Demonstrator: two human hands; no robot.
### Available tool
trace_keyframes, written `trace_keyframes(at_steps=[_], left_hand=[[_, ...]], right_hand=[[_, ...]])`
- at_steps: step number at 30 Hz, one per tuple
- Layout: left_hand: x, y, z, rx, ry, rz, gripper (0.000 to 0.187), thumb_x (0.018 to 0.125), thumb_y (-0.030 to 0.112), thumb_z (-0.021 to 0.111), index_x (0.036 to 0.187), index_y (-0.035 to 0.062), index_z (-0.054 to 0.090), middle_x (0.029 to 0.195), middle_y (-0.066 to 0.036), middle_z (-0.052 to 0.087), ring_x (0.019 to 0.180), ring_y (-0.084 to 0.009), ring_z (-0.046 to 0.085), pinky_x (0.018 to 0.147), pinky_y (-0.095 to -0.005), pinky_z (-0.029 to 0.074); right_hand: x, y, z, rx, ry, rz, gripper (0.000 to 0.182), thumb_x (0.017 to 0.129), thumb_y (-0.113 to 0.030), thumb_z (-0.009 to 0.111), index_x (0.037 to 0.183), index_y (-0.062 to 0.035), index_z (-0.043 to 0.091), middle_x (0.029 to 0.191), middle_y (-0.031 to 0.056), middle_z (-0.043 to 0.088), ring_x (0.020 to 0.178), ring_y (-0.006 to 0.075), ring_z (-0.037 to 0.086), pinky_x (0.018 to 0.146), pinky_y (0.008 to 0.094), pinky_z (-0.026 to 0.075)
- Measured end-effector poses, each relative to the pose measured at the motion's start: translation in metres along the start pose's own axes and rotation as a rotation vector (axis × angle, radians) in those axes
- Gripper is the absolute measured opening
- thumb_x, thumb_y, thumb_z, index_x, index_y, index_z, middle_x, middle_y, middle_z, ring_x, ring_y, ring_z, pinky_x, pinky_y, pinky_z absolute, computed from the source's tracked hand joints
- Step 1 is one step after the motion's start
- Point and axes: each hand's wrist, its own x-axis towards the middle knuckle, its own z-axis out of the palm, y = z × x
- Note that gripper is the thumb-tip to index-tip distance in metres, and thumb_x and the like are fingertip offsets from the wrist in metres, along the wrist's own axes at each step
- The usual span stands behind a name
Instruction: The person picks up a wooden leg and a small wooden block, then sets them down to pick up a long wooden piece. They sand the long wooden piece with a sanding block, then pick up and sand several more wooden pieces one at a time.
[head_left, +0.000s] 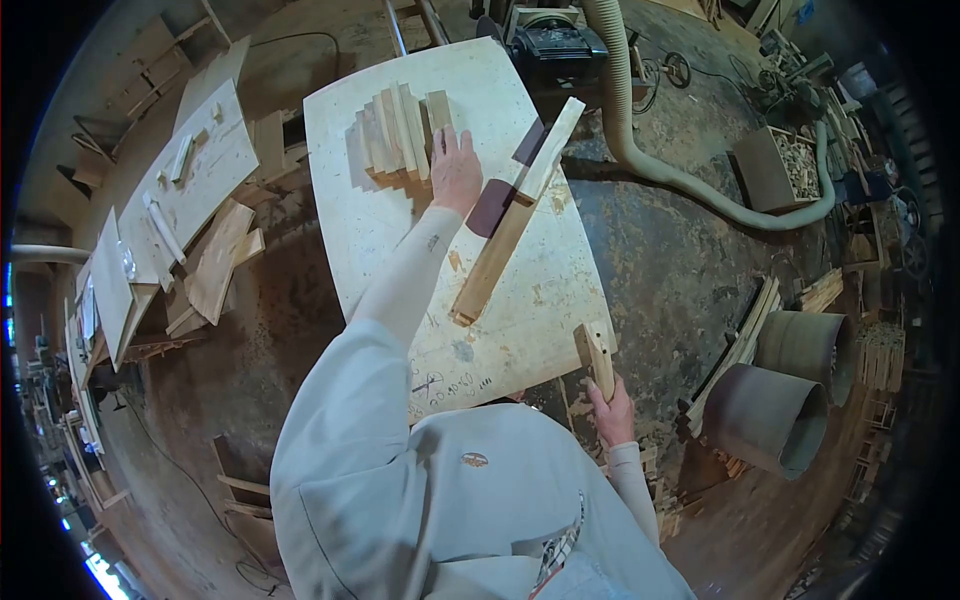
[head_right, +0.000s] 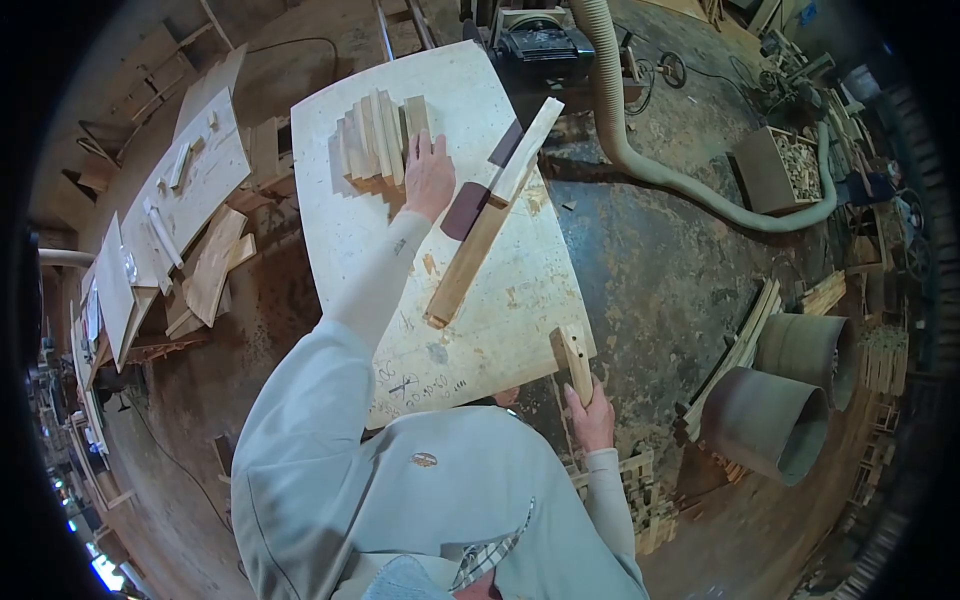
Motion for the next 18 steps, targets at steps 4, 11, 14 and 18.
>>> trace_keyframes(at_steps=[4,11,14,18], left_hand=[[0.014,-0.007,0.015,0.028,0.006,-0.145,0.053,0.097,0.004,0.064,0.15,-0.0032,0.058,0.162,-0.033,0.046,0.15,-0.055,0.046,0.125,-0.0571,0.042],[0.018,0.022,0.001,-0.348,0.012,-0.13,0.062,0.094,0.0,0.063,0.155,0.0027,0.057,0.164,-0.034,0.046,0.142,-0.0523,0.057,0.118,-0.0495,0.051],[0.018,0.052,0.005,-0.456,-0.039,-0.033,0.058,0.094,0.002,0.064,0.152,0.0035,0.059,0.161,-0.032,0.051,0.139,-0.0516,0.059,0.117,-0.0505,0.051],[0.022,0.058,0.012,-0.682,-0.194,0.028,0.051,0.101,0.013,0.064,0.15,0.0057,0.059,0.148,-0.027,0.064,0.138,-0.0497,0.059,0.118,-0.0515,0.049]], right_hand=[[0.012,-0.009,0.006,-0.053,0.031,0.038,0.07,0.102,-0.05,0.077,0.15,-0.001,0.062,0.121,0.0275,0.078,0.112,0.0455,0.077,0.095,0.0498,0.059],[0.017,0.007,0.009,-0.054,0.005,0.057,0.068,0.101,-0.051,0.077,0.147,-0.0024,0.064,0.123,0.028,0.078,0.114,0.0473,0.076,0.096,0.0521,0.059],[0.012,-0.006,0.004,-0.044,0.001,0.053,0.065,0.101,-0.051,0.077,0.144,-0.0033,0.066,0.122,0.0279,0.078,0.114,0.0475,0.075,0.095,0.0528,0.059],[0.009,-0.011,0.002,-0.062,0.058,-0.016,0.06,0.101,-0.049,0.077,0.14,-0.0044,0.069,0.12,0.0269,0.078,0.112,0.0474,0.075,0.093,0.0532,0.059]])
